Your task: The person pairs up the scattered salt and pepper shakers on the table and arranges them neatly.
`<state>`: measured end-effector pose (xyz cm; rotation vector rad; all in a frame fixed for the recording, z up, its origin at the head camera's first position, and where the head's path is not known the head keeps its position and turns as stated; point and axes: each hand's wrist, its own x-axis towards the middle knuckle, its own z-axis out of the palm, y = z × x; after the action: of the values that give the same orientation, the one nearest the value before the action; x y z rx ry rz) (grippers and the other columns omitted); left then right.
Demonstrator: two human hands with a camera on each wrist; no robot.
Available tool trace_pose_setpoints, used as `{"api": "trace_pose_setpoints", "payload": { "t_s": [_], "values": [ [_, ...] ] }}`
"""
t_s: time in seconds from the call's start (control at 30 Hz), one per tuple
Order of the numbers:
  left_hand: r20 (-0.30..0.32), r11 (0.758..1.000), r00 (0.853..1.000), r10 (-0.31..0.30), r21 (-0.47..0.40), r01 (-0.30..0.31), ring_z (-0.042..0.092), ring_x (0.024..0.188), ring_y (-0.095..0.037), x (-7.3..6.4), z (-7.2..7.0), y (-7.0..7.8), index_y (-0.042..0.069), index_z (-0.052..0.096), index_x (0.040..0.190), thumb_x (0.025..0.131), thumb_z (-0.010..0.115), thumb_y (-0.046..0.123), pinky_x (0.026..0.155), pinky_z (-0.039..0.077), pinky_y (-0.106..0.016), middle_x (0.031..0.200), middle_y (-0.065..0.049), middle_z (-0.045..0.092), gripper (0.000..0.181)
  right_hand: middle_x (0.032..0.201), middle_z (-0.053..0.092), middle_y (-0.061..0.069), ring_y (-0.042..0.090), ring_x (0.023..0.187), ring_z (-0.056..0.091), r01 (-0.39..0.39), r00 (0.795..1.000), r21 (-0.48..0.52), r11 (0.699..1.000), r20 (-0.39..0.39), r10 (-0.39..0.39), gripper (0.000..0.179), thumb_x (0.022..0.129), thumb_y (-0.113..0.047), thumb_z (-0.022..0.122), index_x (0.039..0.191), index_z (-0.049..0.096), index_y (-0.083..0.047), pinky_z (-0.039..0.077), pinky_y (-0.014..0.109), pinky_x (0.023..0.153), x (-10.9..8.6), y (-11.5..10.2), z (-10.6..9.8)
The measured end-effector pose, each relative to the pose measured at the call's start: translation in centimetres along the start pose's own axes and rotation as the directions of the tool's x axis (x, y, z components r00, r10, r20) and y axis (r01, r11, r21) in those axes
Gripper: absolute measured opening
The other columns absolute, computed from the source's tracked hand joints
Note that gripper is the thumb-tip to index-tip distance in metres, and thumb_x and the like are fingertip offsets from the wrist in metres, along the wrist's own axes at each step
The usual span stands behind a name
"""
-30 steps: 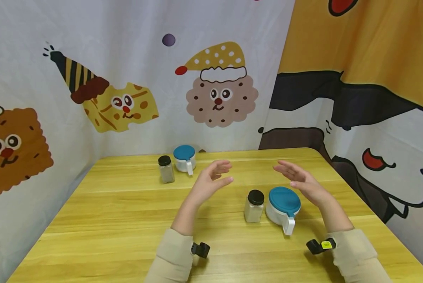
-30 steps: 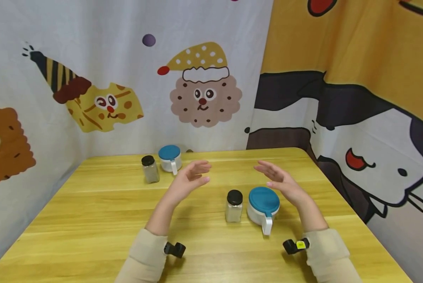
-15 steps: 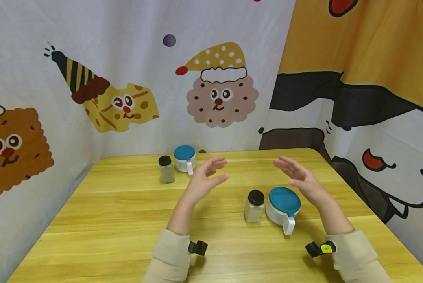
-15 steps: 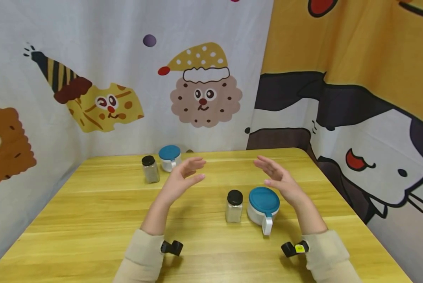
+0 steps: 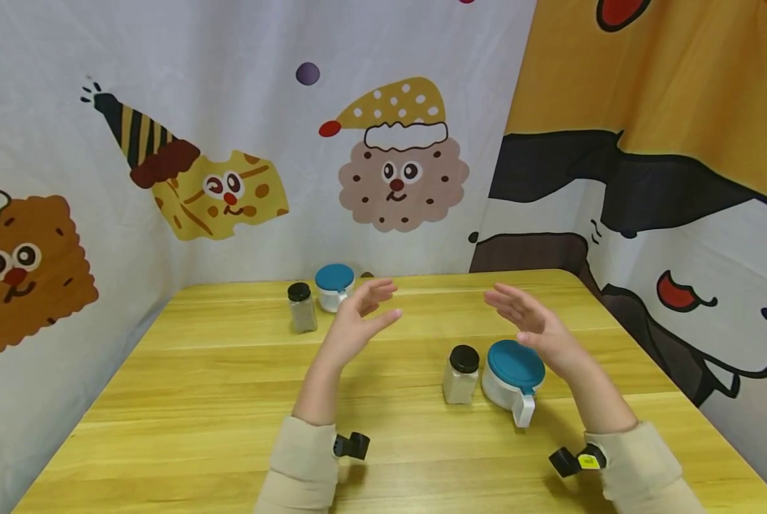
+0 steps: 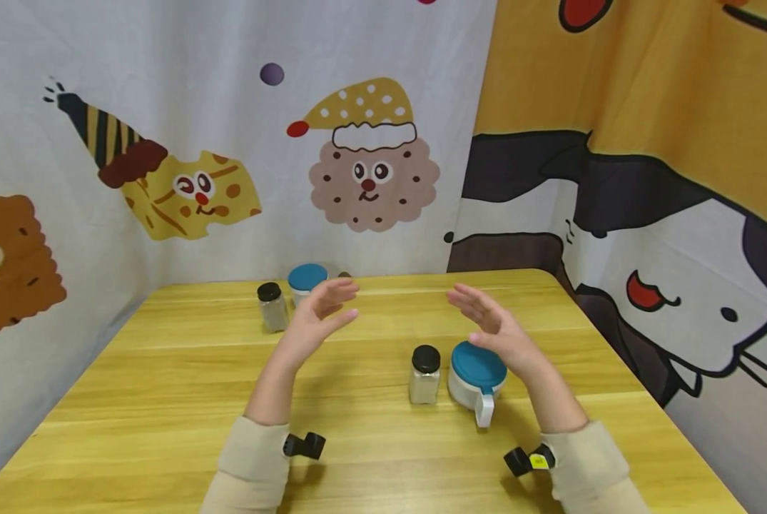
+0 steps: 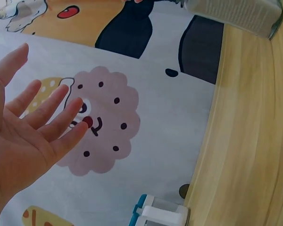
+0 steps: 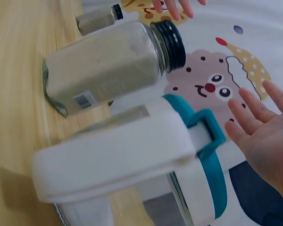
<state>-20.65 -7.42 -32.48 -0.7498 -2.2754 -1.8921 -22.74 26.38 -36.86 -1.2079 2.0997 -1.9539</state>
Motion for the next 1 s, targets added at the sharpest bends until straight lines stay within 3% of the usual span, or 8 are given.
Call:
{"api": "trace_pose_setpoints", "payload": {
  "t_s": [0.13, 0.23, 0.4, 0.63, 0.87, 1.0],
  "values": [
    [-0.021, 1.000, 0.999, 0.024, -0.016, -0.025, 0.045, 0.124, -0.037, -0.1, -0.5, -0.3, 0.000, 0.049, 0.134, 0.092, 0.066, 0.008, 0.106, 0.030, -0.052, 0.131, -0.019, 0.054, 0.047, 0.148, 0.032, 0.025, 0.024, 0.136, 0.033, 0.030, 0.999, 0.009, 1.000, 0.016, -0.030, 0.071, 0.094, -0.028, 0.063, 0.149, 0.026, -0.001, 0.026, 0.028, 0.109, 0.3, -0.1, 0.6],
    [-0.034, 0.999, 0.998, 0.043, -0.023, -0.044, 0.045, 0.124, -0.038, -0.1, -0.7, -0.5, -0.001, 0.048, 0.134, 0.091, 0.065, 0.005, 0.106, 0.028, -0.053, 0.131, -0.020, 0.053, 0.047, 0.148, 0.034, 0.022, 0.024, 0.136, 0.033, 0.047, 0.999, -0.002, 0.999, 0.015, -0.047, 0.072, 0.094, -0.029, 0.064, 0.149, 0.027, -0.002, 0.026, 0.029, 0.109, 0.5, -0.3, 1.0],
    [-0.049, 1.000, 0.998, 0.028, -0.010, -0.029, 0.044, 0.125, -0.035, -0.1, -1.1, -0.5, 0.000, 0.047, 0.136, 0.091, 0.066, 0.007, 0.107, 0.028, -0.051, 0.132, -0.018, 0.053, 0.049, 0.147, 0.036, 0.021, 0.025, 0.136, 0.033, 0.065, 0.998, -0.021, 0.998, -0.013, -0.065, 0.072, 0.093, -0.027, 0.065, 0.148, 0.028, 0.002, 0.025, 0.028, 0.109, 0.8, -0.9, 2.0],
    [-0.101, 1.000, 0.995, 0.017, -0.007, -0.018, 0.043, 0.127, -0.028, 0.5, -1.9, -3.2, 0.007, 0.047, 0.137, 0.090, 0.068, 0.013, 0.108, 0.027, -0.049, 0.134, -0.011, 0.053, 0.052, 0.145, 0.038, 0.022, 0.026, 0.135, 0.035, 0.078, 0.994, -0.049, 0.996, -0.076, -0.082, 0.070, 0.093, -0.021, 0.065, 0.146, 0.027, 0.006, 0.026, 0.028, 0.109, 1.1, -1.4, 2.8],
    [-0.132, 0.998, 0.990, 0.051, 0.030, -0.047, 0.041, 0.128, -0.021, 0.5, -2.5, -3.7, 0.010, 0.050, 0.136, 0.089, 0.071, 0.019, 0.108, 0.026, -0.048, 0.136, -0.010, 0.051, 0.053, 0.144, 0.038, 0.025, 0.027, 0.133, 0.037, 0.081, 0.986, -0.058, 0.995, -0.139, -0.088, 0.064, 0.093, -0.014, 0.065, 0.146, 0.032, 0.001, 0.027, 0.028, 0.108, 1.6, -1.5, 3.6],
    [-0.144, 0.997, 0.988, 0.063, 0.050, -0.056, 0.038, 0.129, -0.020, 0.4, -2.7, -3.8, 0.010, 0.049, 0.136, 0.088, 0.072, 0.021, 0.108, 0.025, -0.049, 0.136, -0.009, 0.050, 0.053, 0.142, 0.042, 0.020, 0.028, 0.132, 0.038, 0.077, 0.983, -0.058, 0.995, -0.162, -0.085, 0.062, 0.092, -0.010, 0.064, 0.145, 0.034, 0.001, 0.028, 0.028, 0.108, 1.7, -1.5, 4.2]
  ]
}}
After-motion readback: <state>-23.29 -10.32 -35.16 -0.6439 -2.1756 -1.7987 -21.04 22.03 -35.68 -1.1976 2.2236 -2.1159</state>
